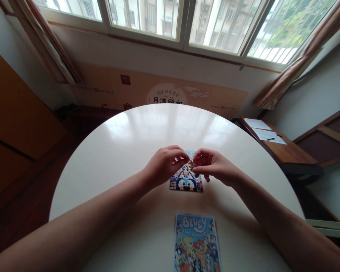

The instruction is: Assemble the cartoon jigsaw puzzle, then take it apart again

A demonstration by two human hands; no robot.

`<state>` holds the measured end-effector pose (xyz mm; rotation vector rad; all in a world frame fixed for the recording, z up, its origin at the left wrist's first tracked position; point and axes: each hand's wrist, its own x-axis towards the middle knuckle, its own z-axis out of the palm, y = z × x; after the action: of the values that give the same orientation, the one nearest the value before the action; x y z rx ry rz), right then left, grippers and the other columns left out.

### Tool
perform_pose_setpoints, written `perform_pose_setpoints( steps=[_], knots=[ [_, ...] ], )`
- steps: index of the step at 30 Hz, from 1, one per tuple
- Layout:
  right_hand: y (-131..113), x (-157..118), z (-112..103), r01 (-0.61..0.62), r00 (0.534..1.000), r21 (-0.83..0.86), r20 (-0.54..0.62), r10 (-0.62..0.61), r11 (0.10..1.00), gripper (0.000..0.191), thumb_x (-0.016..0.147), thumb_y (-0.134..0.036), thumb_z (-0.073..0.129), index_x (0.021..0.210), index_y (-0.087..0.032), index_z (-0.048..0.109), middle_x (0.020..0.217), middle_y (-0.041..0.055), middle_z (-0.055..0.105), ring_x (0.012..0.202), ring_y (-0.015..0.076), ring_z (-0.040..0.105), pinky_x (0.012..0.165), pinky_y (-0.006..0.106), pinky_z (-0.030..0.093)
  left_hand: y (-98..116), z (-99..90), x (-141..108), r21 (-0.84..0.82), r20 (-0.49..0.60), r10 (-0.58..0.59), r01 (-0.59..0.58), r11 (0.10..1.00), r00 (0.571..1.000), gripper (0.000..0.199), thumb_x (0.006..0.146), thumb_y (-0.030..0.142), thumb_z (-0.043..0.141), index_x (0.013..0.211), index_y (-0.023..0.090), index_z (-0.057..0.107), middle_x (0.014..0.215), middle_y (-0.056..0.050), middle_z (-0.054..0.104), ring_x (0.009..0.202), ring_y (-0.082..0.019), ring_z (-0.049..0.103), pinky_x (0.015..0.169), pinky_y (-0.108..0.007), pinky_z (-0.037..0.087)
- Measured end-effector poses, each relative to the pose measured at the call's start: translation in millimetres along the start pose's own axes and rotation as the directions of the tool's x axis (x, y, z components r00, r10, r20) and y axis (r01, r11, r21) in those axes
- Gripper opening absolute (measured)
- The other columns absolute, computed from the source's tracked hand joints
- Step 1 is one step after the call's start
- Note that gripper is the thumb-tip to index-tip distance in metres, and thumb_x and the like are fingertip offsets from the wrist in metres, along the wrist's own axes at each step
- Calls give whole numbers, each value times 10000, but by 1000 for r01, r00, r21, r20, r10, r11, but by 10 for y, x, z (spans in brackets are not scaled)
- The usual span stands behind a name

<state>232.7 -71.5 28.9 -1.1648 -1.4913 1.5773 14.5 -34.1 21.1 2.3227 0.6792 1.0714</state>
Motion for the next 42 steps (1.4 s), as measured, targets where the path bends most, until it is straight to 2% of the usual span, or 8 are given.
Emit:
perform_pose_setpoints(
  steps=[4, 7, 11, 14, 20, 25, 34, 42],
  knots=[
    [6, -14, -131, -25, 998, -212, -67, 11, 977, 285, 731, -283, 810, 908, -188, 608, 787, 24, 687, 603, 130, 630, 443, 217, 478, -23, 6, -6, 58, 33, -24, 22, 998, 999, 143, 855, 122, 622, 892, 180, 747, 909, -53, 730, 769, -148, 670, 721, -295, 559],
    [14, -23, -192, -45, 997, -366, -82, 16, 929, 216, 747, -258, 768, 898, -183, 632, 823, 49, 697, 657, 155, 639, 475, 248, 506, -55, 22, -20, 129, 116, -33, 18, 991, 993, 156, 841, 117, 646, 899, 208, 759, 950, -50, 738, 860, -182, 673, 790, -340, 556],
    [47, -4, -162, -3, 998, -481, -63, -32, 877, 152, 745, -232, 743, 870, -187, 669, 837, 50, 702, 723, 165, 636, 577, 273, 516, -109, 51, -40, 184, 195, -10, -26, 983, 981, 187, 822, 112, 666, 917, 239, 765, 1007, -41, 743, 933, -215, 658, 850, -391, 544],
    [89, 21, -129, 28, 995, -552, -65, -77, 833, 110, 740, -199, 727, 847, -195, 700, 809, 41, 704, 734, 167, 627, 649, 296, 506, -159, 73, -50, 211, 194, -8, -34, 977, 981, 225, 804, 97, 664, 943, 241, 765, 1029, -46, 743, 949, -223, 652, 881, -408, 539],
    [130, 35, -136, 14, 995, -593, -75, -73, 805, 84, 771, -253, 714, 837, -204, 733, 786, 40, 702, 706, 167, 620, 621, 289, 477, -238, 110, -78, 223, 201, -19, -27, 974, 979, 237, 796, 120, 664, 961, 255, 769, 1037, -45, 739, 969, -221, 652, 884, -389, 539],
    [124, 34, -108, -23, 988, -691, -128, -91, 722, 90, 778, -312, 732, 773, -224, 745, 765, 37, 708, 675, 165, 600, 599, 295, 444, -236, 111, -74, 233, 223, -20, -33, 972, 975, 234, 807, 129, 656, 946, 269, 783, 1011, -35, 745, 941, -217, 646, 864, -375, 529],
    [171, 47, -97, -11, 989, -676, -115, -91, 737, 101, 794, -317, 713, 770, -232, 761, 760, 39, 727, 679, 175, 624, 583, 292, 444, -236, 99, -54, 239, 252, -21, -41, 970, 967, 211, 817, 163, 648, 921, 280, 789, 980, -30, 747, 898, -209, 633, 837, -363, 521],
    [105, 19, -51, -23, 974, -759, -165, -158, 651, 63, 778, -301, 719, 773, -256, 762, 763, 27, 715, 655, 165, 587, 573, 298, 409, -229, 92, -42, 263, 274, -28, -47, 964, 961, 217, 804, 135, 660, 907, 277, 788, 978, -25, 748, 899, -223, 629, 832, -379, 521]
  ],
)
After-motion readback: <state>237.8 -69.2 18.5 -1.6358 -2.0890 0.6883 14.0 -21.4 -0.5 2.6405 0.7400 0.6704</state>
